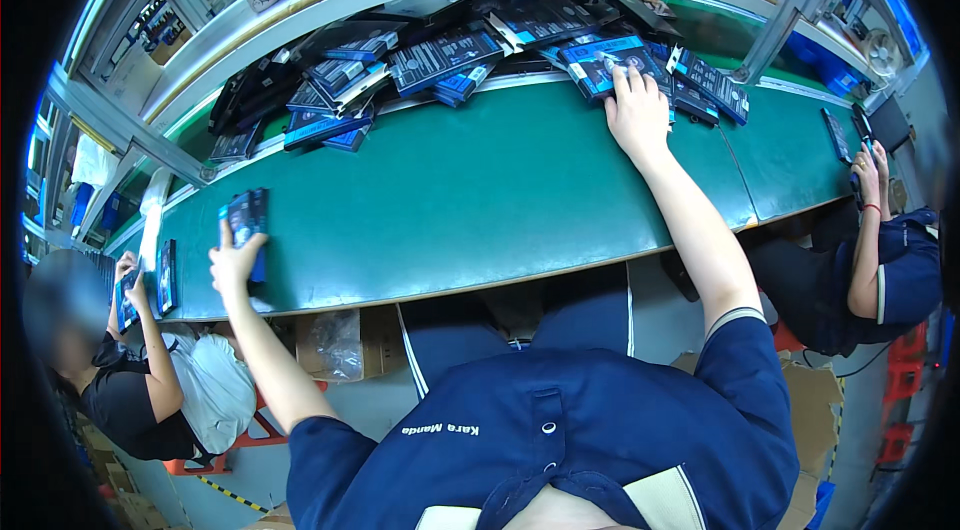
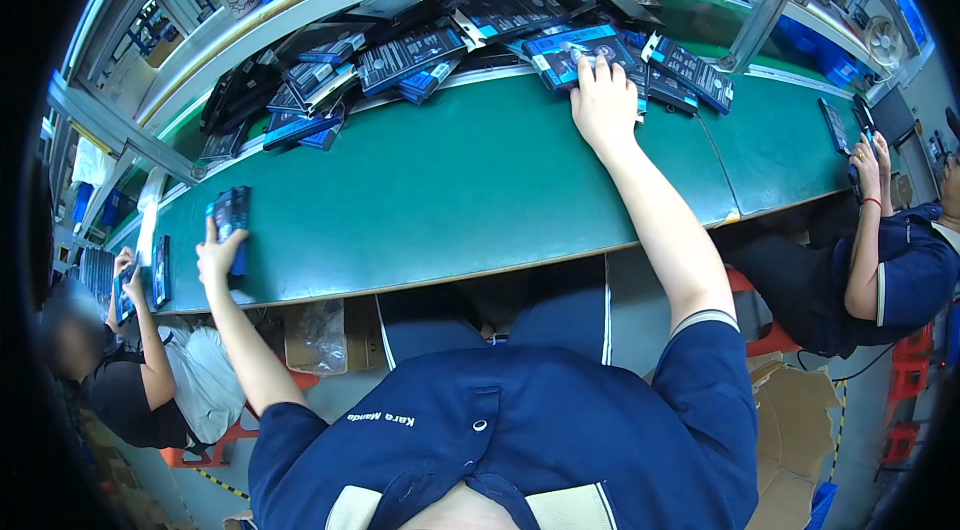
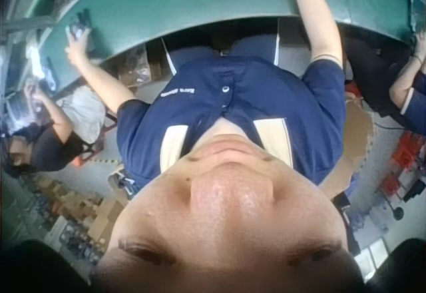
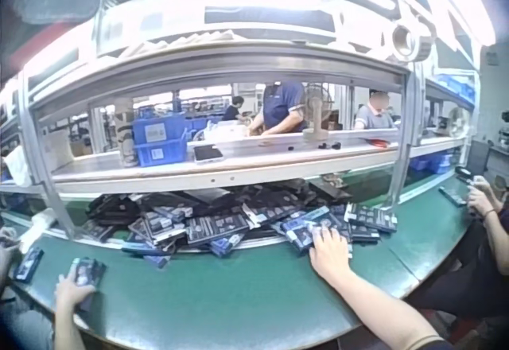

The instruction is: Packing small electronic components or accessories into protective plastic boxes on an assembly line.

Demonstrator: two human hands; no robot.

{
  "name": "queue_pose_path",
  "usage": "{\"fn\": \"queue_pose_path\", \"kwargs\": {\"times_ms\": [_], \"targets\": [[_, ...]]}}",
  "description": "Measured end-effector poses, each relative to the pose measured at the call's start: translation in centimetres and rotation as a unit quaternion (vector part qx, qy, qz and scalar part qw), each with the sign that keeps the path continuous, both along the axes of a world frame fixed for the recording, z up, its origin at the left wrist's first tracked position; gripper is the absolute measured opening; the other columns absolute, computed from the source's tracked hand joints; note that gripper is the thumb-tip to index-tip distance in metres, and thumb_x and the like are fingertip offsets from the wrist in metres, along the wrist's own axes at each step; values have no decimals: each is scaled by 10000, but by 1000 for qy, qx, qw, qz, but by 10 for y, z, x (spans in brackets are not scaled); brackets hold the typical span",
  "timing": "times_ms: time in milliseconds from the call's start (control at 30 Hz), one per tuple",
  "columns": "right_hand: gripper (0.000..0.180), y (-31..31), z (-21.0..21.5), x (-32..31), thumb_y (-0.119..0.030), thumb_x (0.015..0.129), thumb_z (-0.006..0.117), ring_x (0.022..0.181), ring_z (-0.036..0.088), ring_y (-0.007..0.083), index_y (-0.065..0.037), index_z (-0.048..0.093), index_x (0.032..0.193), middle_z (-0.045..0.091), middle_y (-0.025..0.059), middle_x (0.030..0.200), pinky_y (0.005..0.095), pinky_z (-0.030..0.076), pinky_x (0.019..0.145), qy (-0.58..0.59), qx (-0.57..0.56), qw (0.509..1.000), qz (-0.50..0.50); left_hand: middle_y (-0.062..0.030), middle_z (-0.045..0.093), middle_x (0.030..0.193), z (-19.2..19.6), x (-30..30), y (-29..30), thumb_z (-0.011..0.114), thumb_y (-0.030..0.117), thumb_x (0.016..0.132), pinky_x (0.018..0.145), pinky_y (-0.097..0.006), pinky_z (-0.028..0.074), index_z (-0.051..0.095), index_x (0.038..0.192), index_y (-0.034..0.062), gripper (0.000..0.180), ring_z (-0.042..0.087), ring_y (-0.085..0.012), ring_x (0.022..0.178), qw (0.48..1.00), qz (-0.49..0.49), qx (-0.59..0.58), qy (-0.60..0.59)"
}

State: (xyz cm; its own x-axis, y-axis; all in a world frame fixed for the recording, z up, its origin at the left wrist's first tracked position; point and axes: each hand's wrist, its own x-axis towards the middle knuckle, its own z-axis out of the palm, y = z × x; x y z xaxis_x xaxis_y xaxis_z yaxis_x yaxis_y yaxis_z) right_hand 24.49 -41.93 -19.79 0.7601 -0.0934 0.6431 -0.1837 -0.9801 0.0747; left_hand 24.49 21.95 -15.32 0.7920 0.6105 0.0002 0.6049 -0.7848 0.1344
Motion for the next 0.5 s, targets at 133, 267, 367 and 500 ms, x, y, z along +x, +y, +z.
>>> {"fn": "queue_pose_path", "kwargs": {"times_ms": [133, 267, 367, 500], "targets": [[492, 29, 23, -19, -183, 800, 682, 1107, 569, 316, -76, 570, 1268, 616, 131, 1190, 446, 482, 874, -115, -5, 990, 88, -206, 289, 1559, -6, 35, 96, 690, 650, 645, 1104, -585, 285, 219, 1542, 423, 1039, 400, -428, 1363, 999, 9, -16, 37], [488, 92, 26, -65, -201, 765, 714, 1081, 577, 315, -74, 581, 1217, 618, 108, 1127, 442, 489, 831, -56, 21, 974, 220, -228, 392, 1492, 8, 26, -23, 727, 541, 785, 1027, -659, 316, 393, 1475, 157, 858, 395, -457, 1334, 955, -95, 282, -10], [502, 137, 17, -97, -251, 787, 738, 1149, 561, 344, -66, 585, 1227, 614, 140, 1177, 454, 481, 918, 15, 130, 903, 410, -243, 450, 1440, 2, 6, -163, 720, 472, 807, 1074, -571, 338, 551, 1328, 50, 692, 439, -414, 1318, 827, -494, -28, -267], [364, 121, 17, -111, -213, 802, 748, 1155, 559, 355, -62, 656, 1121, 592, 168, 1228, 449, 474, 959, -45, 222, 913, 338, -250, 304, 1536, -2, -56, -282, 692, 643, 758, 1120, -611, 234, 437, 1469, 212, 870, 264, -479, 1406, 806, -585, 55, -66]]}}
